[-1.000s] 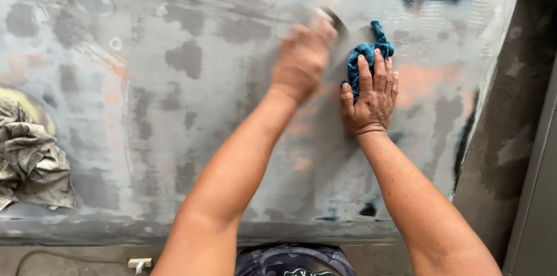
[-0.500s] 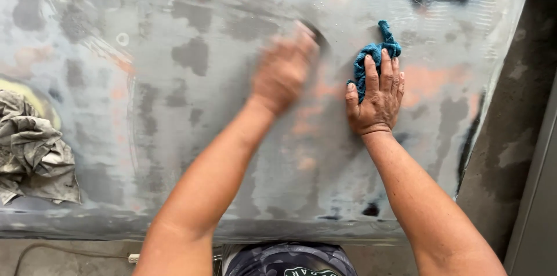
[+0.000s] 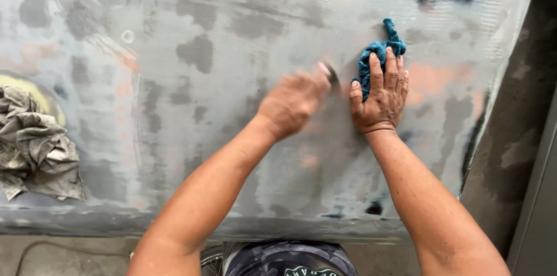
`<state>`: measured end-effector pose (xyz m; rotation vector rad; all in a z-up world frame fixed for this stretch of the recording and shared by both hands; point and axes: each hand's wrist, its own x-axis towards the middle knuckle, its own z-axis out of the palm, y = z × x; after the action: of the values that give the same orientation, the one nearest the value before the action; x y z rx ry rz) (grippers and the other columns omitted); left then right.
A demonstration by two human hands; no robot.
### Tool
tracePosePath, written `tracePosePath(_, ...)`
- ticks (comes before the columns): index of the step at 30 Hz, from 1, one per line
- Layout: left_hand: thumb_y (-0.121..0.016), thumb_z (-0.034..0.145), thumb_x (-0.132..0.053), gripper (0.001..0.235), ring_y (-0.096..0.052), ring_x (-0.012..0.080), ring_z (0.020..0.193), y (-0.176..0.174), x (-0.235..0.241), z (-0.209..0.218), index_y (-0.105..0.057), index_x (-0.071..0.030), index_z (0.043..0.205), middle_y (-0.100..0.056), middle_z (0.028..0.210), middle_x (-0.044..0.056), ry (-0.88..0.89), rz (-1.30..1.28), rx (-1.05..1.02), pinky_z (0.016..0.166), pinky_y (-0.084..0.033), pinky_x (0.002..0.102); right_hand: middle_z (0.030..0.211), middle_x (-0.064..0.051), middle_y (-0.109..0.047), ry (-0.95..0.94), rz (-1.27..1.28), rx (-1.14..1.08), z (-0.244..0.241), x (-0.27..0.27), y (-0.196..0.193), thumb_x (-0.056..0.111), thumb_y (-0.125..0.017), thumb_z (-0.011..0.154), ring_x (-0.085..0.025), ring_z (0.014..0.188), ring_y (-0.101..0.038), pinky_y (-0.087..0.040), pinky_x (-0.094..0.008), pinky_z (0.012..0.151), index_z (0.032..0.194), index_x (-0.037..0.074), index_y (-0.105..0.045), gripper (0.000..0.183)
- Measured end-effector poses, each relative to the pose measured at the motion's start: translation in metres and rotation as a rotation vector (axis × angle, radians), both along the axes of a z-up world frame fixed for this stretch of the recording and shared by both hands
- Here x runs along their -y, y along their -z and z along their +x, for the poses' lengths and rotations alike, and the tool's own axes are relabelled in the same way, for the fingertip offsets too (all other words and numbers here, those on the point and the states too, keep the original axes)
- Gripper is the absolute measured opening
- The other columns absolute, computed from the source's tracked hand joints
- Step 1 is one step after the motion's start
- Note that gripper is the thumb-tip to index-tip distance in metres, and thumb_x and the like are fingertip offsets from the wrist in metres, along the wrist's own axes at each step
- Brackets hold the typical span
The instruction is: The person scrubs a large, flat car part with a sanding block and a blue cloth. They repeatedly dip the tools into a green bucket of water and continue scrubbing the surface, focusing on the area around a chrome fuel cap.
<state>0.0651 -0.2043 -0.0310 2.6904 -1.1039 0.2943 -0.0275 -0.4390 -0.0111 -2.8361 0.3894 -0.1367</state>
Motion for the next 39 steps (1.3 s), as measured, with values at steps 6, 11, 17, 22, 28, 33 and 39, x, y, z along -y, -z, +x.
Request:
tracePosePath(6,-0.045,0.107,-0.010,0.048,-0.054,0.0284,0.109,-0.019,-0.081,0.081,-0.048,-0.001,0.154,-0.049,0.157,0.013,-0.634,-0.039,-0.176,0.096,-0.045,0.042,0.171,-0.018,-0.030,-0.006,0.000,0.000,-0.006,0.001,0.003,0.043,-0.052,0.103,-0.042,0.158,-0.025,-0.016,-0.059,0.129,0.161,0.016,-0.042,0.065)
tracePosePath(11,-0.047,0.100,-0.007,0.048,-0.053,0.0273,0.126,-0.012,-0.008,0.032,-0.052,-0.004,0.148,-0.050,0.155,0.015,-0.296,-0.077,-0.013,0.108,-0.043,0.043,0.170,-0.018,-0.029,-0.009,-0.006,0.019,0.001,-0.001,-0.002,0.042,-0.053,0.102,-0.042,0.158,-0.025,-0.016,-0.059,0.129,0.162,0.017,-0.041,0.067)
tracePosePath(17,-0.046,0.098,-0.005,0.050,-0.053,0.0272,0.132,0.000,0.005,0.086,-0.056,-0.007,0.147,-0.055,0.151,0.011,0.034,-0.082,-0.023,0.112,-0.044,0.047,0.171,-0.017,-0.029,-0.002,-0.005,-0.016,-0.001,-0.001,0.002,0.043,-0.053,0.102,-0.041,0.158,-0.025,-0.016,-0.058,0.129,0.162,0.018,-0.040,0.066)
tracePosePath(22,-0.046,0.098,-0.012,0.046,-0.051,0.0321,0.117,-0.026,0.044,0.092,-0.057,-0.007,0.142,-0.050,0.154,0.013,-0.783,-0.289,-0.225,0.099,-0.046,0.046,0.172,-0.016,-0.028,-0.004,0.007,0.007,0.001,0.000,-0.001,0.042,-0.053,0.102,-0.040,0.159,-0.025,-0.016,-0.058,0.129,0.162,0.017,-0.040,0.066)
tracePosePath(28,-0.047,0.096,-0.005,0.054,-0.052,0.0296,0.127,0.000,0.032,0.052,-0.055,-0.005,0.149,-0.044,0.161,0.013,0.156,-0.039,-0.120,0.109,-0.042,0.043,0.172,-0.015,-0.028,0.010,0.011,-0.025,-0.003,0.001,0.003,0.046,-0.053,0.104,-0.039,0.161,-0.024,-0.015,-0.059,0.131,0.161,0.017,-0.043,0.065)
tracePosePath(33,-0.057,0.102,-0.017,0.046,-0.052,0.0345,0.123,-0.023,-0.114,0.067,-0.056,-0.008,0.147,-0.047,0.157,0.008,-0.682,-0.128,-0.019,0.101,-0.045,0.046,0.174,-0.026,-0.016,0.000,0.015,-0.019,0.000,0.004,-0.002,0.048,-0.054,0.105,-0.045,0.161,-0.018,-0.013,-0.061,0.130,0.168,0.009,-0.036,0.076)
tracePosePath(39,-0.058,0.099,-0.013,0.043,-0.054,0.0334,0.112,-0.043,-0.171,-0.080,-0.063,-0.002,0.140,-0.055,0.152,0.013,-0.378,-0.077,-0.104,0.097,-0.047,0.044,0.176,-0.028,-0.006,-0.064,0.045,-0.071,0.058,-0.013,-0.005,0.045,-0.053,0.109,-0.049,0.163,-0.008,-0.007,-0.062,0.132,0.173,0.010,-0.031,0.076)
